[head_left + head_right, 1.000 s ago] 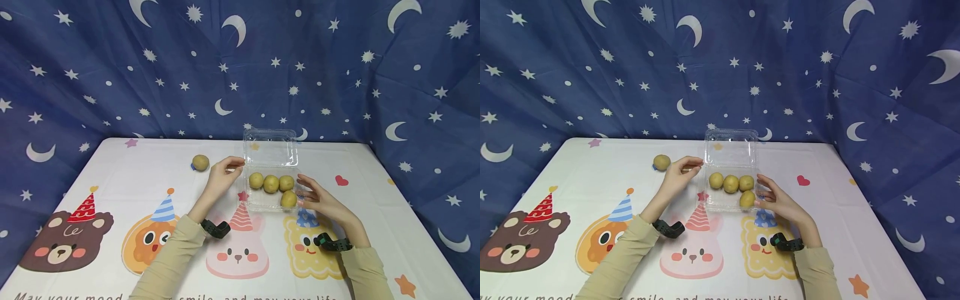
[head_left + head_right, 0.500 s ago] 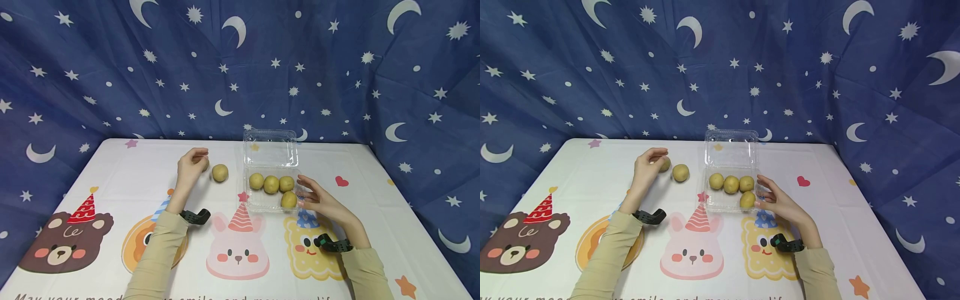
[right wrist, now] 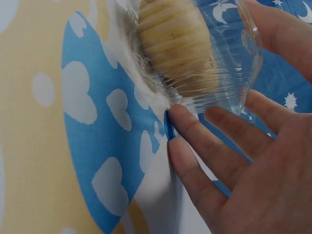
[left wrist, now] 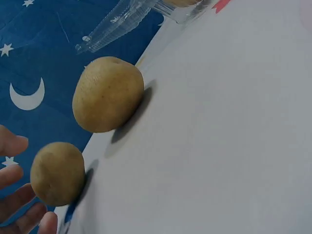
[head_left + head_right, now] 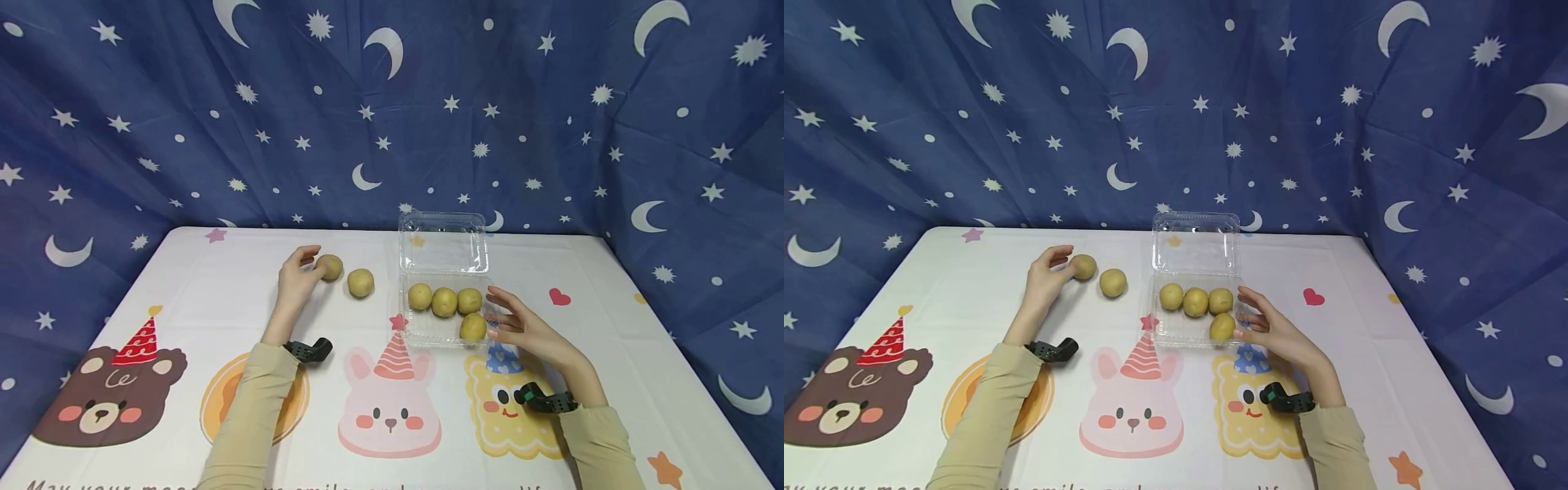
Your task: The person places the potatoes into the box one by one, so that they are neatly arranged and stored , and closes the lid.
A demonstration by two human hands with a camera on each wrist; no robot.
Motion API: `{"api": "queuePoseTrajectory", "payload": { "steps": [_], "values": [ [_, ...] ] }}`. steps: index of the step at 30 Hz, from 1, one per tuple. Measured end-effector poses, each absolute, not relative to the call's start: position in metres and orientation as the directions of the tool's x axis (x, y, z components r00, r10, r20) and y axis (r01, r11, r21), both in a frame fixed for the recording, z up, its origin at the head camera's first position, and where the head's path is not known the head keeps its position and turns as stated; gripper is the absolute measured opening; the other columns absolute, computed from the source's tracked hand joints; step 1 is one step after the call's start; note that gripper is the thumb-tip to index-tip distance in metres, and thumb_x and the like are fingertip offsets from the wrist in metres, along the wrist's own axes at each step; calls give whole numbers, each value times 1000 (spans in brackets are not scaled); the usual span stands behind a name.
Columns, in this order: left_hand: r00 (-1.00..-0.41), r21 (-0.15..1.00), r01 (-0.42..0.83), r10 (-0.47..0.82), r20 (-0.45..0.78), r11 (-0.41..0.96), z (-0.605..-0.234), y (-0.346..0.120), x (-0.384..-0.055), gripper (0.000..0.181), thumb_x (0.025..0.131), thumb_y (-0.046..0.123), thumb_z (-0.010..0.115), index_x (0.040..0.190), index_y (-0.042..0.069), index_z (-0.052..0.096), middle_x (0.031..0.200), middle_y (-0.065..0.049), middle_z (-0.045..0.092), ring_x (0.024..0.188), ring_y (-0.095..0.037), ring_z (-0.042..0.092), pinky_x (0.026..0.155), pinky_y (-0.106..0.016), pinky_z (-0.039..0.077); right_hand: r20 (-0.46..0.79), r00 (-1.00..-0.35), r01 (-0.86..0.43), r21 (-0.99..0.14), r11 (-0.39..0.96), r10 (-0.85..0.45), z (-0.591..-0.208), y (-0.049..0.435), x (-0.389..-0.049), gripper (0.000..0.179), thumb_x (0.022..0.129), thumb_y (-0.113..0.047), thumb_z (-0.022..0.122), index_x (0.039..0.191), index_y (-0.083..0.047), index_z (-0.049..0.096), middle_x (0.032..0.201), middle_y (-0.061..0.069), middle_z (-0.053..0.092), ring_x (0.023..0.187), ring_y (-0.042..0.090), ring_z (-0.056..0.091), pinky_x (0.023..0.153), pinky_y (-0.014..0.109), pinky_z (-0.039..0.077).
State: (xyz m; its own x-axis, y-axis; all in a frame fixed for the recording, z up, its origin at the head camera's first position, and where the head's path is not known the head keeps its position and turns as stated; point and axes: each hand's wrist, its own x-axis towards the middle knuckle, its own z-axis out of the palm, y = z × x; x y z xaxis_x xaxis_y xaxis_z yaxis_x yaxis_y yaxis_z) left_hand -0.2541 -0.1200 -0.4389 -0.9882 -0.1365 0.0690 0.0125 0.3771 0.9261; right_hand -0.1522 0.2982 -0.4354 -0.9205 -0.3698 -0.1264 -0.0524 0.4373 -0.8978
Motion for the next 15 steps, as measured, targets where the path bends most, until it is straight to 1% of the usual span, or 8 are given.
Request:
{"api": "queuePoseTrajectory", "payload": {
  "steps": [5,10,15],
  "values": [
    [-997,925,-40,-74,-13,378,-447,-125,-257,55,87,15,66,137,6,48,143,-15,49,132,-33,46,110,-46,38,-123,-921,-57,-898,437,-371,-436,298,-153,82,91,-19,64,154,-17,13,158,21,18,137,46,37,108,60,32],
    [-998,925,-59,-49,-44,375,-451,-127,-260,59,86,15,67,140,5,45,142,-19,48,133,-34,45,110,-46,39,-134,-921,-43,-899,437,-366,-435,298,-153,82,90,-20,65,154,-18,13,158,20,18,137,45,37,109,60,32],
    [-998,916,-57,-30,-50,398,-453,-126,-261,62,85,15,70,140,5,44,140,-20,49,131,-33,45,110,-45,38,-135,-921,-43,-897,439,-365,-436,298,-153,82,90,-19,65,154,-17,13,158,21,18,137,45,37,108,59,34]
  ]
}}
